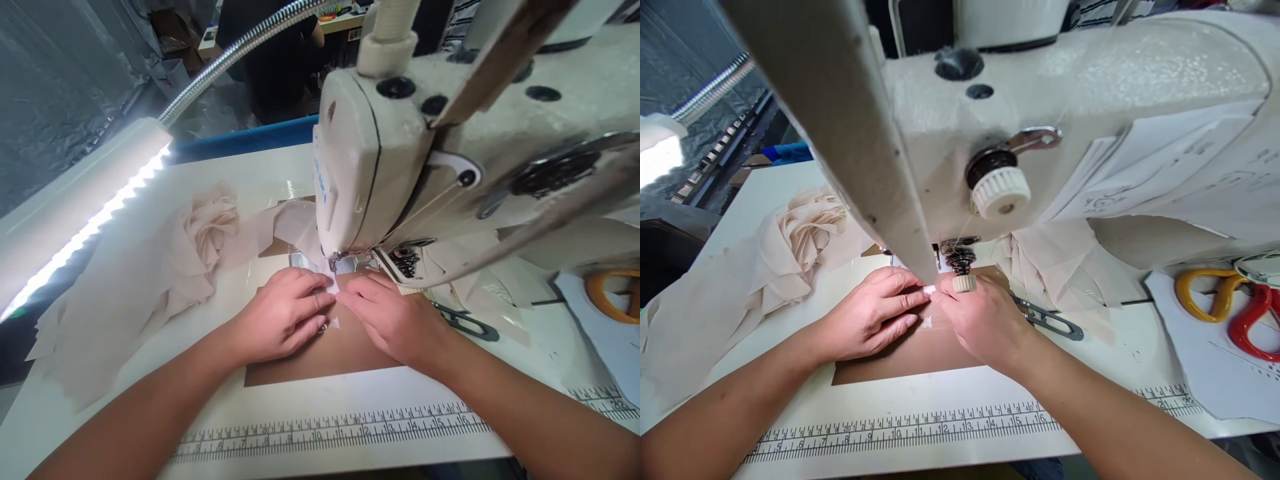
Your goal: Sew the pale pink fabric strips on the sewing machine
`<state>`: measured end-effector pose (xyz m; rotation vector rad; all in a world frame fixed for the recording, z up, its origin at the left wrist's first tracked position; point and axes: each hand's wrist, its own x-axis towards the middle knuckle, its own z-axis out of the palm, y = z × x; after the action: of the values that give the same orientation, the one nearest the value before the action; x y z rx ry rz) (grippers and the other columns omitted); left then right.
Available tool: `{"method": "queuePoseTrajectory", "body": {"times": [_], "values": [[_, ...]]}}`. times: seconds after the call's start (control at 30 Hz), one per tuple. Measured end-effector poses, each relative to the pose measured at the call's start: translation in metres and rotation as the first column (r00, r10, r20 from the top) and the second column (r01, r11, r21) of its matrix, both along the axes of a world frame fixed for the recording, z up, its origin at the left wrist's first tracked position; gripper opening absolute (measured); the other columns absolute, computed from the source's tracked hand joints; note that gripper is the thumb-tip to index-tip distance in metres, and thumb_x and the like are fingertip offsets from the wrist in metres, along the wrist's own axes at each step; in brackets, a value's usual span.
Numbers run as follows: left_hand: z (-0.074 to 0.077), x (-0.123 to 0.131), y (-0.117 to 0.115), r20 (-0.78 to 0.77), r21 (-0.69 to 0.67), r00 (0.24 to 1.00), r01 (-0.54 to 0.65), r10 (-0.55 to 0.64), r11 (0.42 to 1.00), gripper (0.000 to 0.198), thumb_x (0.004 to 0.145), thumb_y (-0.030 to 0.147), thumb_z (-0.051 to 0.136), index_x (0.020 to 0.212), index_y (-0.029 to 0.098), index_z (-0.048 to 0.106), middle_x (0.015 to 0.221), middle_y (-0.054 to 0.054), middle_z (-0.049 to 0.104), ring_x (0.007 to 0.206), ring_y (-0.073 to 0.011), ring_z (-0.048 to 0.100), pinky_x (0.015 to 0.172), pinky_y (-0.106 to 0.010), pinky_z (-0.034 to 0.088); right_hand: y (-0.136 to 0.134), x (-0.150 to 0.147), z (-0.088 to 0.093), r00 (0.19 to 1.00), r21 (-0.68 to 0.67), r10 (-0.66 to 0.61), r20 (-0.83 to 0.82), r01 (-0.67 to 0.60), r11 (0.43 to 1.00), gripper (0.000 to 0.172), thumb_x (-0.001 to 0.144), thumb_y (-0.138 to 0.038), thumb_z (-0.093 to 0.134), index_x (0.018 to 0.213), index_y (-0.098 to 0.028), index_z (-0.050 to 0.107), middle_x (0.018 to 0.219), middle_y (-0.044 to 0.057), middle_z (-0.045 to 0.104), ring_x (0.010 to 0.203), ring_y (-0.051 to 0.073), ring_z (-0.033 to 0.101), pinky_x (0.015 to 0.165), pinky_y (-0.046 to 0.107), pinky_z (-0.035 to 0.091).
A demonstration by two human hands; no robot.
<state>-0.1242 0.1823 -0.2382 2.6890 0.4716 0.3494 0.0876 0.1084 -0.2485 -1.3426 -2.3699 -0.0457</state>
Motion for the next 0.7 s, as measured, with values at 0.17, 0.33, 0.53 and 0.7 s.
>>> {"method": "queuePoseTrajectory", "body": {"times": [0.17,0.33,0.53,0.7], "values": [[-0.002,0.005,0.000,0.011,0.050,0.998,-0.062,0.062,0.997,0.032,0.093,0.023,0.044,0.119,0.012,0.058,0.121,-0.015,0.058,0.099,-0.0233,0.053,0.090,-0.040,0.046,-0.004,-0.002,-0.001,0.999,0.060,-0.016,0.036,0.014,0.998,0.033,0.090,-0.007,0.037,0.088,-0.013,0.070,0.071,0.004,0.058,0.070,0.015,0.049,0.057,0.027,0.035],[-0.003,0.008,-0.003,-0.022,0.157,0.999,-0.045,0.049,0.987,0.032,0.092,0.022,0.046,0.118,0.010,0.059,0.113,-0.015,0.062,0.101,-0.0248,0.053,0.090,-0.040,0.048,-0.002,-0.002,-0.007,1.000,0.138,-0.006,0.005,0.006,0.990,0.032,0.088,-0.005,0.038,0.083,-0.014,0.068,0.067,0.003,0.055,0.066,0.015,0.047,0.058,0.028,0.035],[-0.002,0.007,-0.001,-0.060,0.166,0.998,-0.014,0.024,0.986,0.033,0.092,0.023,0.045,0.120,0.010,0.057,0.121,-0.015,0.060,0.102,-0.0255,0.054,0.089,-0.041,0.049,-0.005,-0.006,-0.003,0.997,0.087,-0.066,0.039,0.063,0.994,0.029,0.090,-0.007,0.041,0.086,-0.014,0.069,0.070,0.004,0.058,0.070,0.016,0.049,0.057,0.028,0.035],[-0.002,0.005,0.007,-0.080,0.152,0.997,0.008,0.004,0.988,0.037,0.093,0.024,0.044,0.125,0.010,0.055,0.131,-0.015,0.054,0.104,-0.0259,0.055,0.092,-0.043,0.047,-0.003,-0.009,-0.002,0.992,0.027,-0.122,0.040,0.121,0.992,0.030,0.089,-0.007,0.041,0.090,-0.014,0.070,0.073,0.004,0.062,0.075,0.016,0.054,0.059,0.028,0.036]]}}
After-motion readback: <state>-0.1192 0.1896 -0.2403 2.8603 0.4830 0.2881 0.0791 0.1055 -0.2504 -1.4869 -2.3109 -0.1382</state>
